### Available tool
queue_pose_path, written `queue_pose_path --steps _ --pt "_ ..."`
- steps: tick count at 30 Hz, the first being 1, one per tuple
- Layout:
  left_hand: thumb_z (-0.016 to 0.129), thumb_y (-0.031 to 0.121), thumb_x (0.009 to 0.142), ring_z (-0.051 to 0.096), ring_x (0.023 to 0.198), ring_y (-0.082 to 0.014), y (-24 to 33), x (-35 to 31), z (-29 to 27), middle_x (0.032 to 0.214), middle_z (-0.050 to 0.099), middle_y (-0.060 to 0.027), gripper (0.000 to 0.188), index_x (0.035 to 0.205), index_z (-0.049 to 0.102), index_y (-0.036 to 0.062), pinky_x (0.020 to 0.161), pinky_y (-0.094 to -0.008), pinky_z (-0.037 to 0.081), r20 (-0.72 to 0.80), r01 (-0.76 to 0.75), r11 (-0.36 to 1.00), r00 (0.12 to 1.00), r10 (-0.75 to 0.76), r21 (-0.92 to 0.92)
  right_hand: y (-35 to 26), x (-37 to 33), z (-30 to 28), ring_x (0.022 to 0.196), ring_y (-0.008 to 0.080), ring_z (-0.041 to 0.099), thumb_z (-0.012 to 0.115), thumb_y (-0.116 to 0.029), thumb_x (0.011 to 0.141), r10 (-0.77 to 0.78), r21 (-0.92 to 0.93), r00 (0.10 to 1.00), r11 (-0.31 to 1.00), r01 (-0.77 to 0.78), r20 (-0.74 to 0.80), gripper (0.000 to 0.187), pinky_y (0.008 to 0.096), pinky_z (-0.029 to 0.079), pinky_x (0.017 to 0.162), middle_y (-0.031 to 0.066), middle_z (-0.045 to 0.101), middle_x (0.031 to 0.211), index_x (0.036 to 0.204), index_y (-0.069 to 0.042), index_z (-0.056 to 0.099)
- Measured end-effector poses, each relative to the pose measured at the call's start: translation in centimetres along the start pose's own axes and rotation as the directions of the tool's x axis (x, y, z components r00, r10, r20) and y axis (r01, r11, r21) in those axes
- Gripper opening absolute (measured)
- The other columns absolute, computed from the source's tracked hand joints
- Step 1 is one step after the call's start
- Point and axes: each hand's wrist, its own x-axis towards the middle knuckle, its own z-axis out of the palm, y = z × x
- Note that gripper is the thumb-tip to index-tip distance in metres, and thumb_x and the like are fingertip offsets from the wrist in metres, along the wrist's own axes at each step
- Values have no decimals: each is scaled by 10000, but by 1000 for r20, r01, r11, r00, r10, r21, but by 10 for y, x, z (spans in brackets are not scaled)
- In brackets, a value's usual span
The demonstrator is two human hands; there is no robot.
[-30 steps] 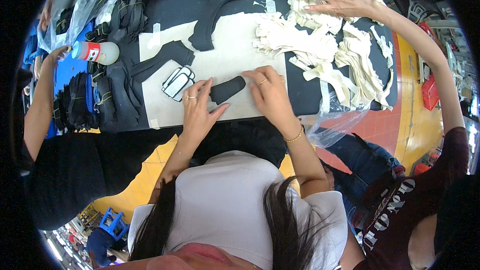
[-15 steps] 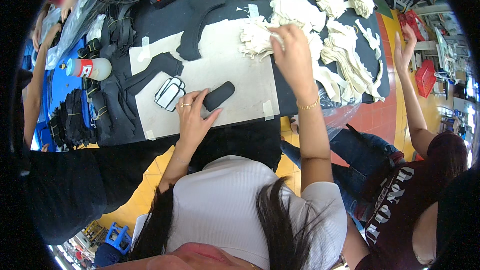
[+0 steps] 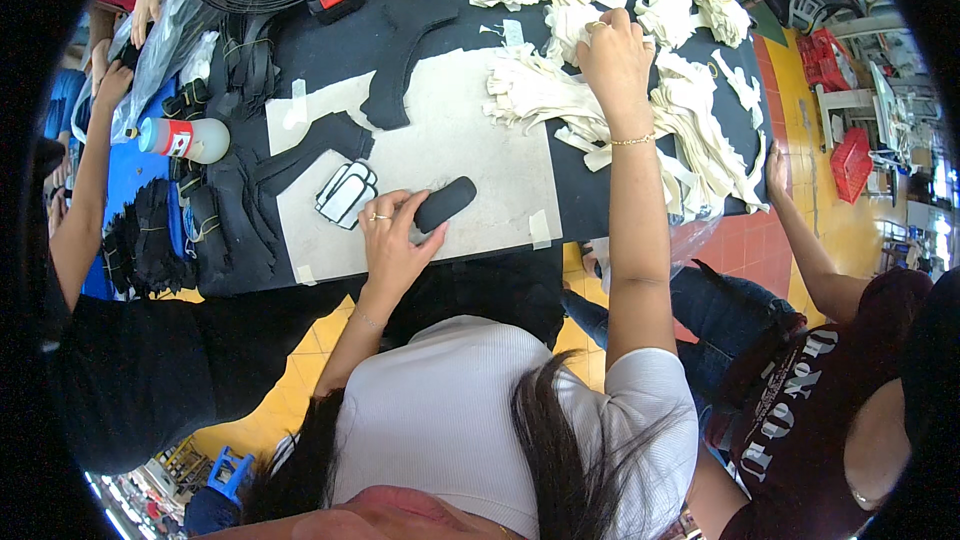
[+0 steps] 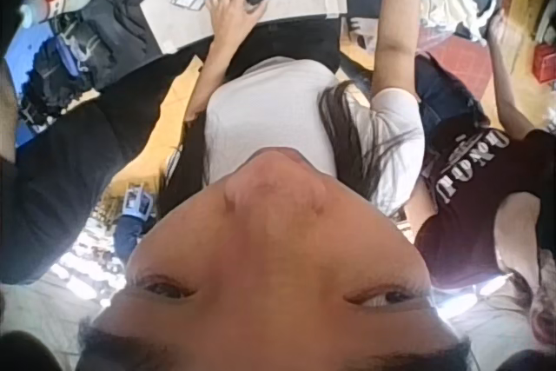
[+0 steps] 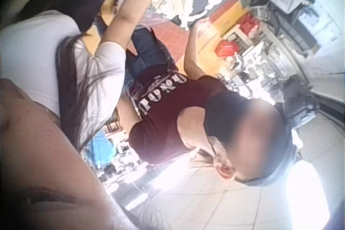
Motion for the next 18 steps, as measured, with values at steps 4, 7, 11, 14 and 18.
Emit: queue_pose_path --steps 4,7,11,14,18 --pt "837 268 735 496 1077 -277 1 1 0 1127 559 -83 509 1184 671 94 940 -431 363 -12 -8 1000 1000 8 10 2 -3 8 1057 252 593 716 -169 774 -57 -39 998 998 56 -37 220 520 458 912 58 594 1140 973 -99 779" --pt "839 256 722 503 1077 -267 1 1 -1 1110 570 -60 511 1180 675 98 924 -439 377 -20 -6 1000 1000 7 7 3 -3 13 1049 246 591 721 -172 759 -70 -22 993 997 68 -90 198 526 442 913 52 599 1114 932 -95 778" --pt "837 256 728 502 1081 -270 2 1 -1 1115 566 -61 507 1182 674 98 928 -443 378 -21 -12 1000 1000 12 14 1 -6 18 1041 244 584 722 -171 757 -59 -53 990 997 53 -129 162 520 421 919 41 607 1093 889 -95 778" --pt "839 271 736 501 1080 -273 2 1 -1 1123 562 -65 521 1196 669 94 931 -444 377 -5 -11 1000 1000 11 21 -3 -11 16 1034 244 582 743 -191 776 -14 -42 984 999 7 -175 140 514 414 909 37 614 1085 870 -93 774" --pt "843 293 745 498 1080 -277 2 1 0 1137 556 -79 573 1243 650 86 938 -441 379 -21 -15 999 1000 15 29 -7 -15 -3 1041 248 576 764 -222 812 87 43 967 996 -79 -240 155 506 407 912 33 623 1092 871 -78 765"
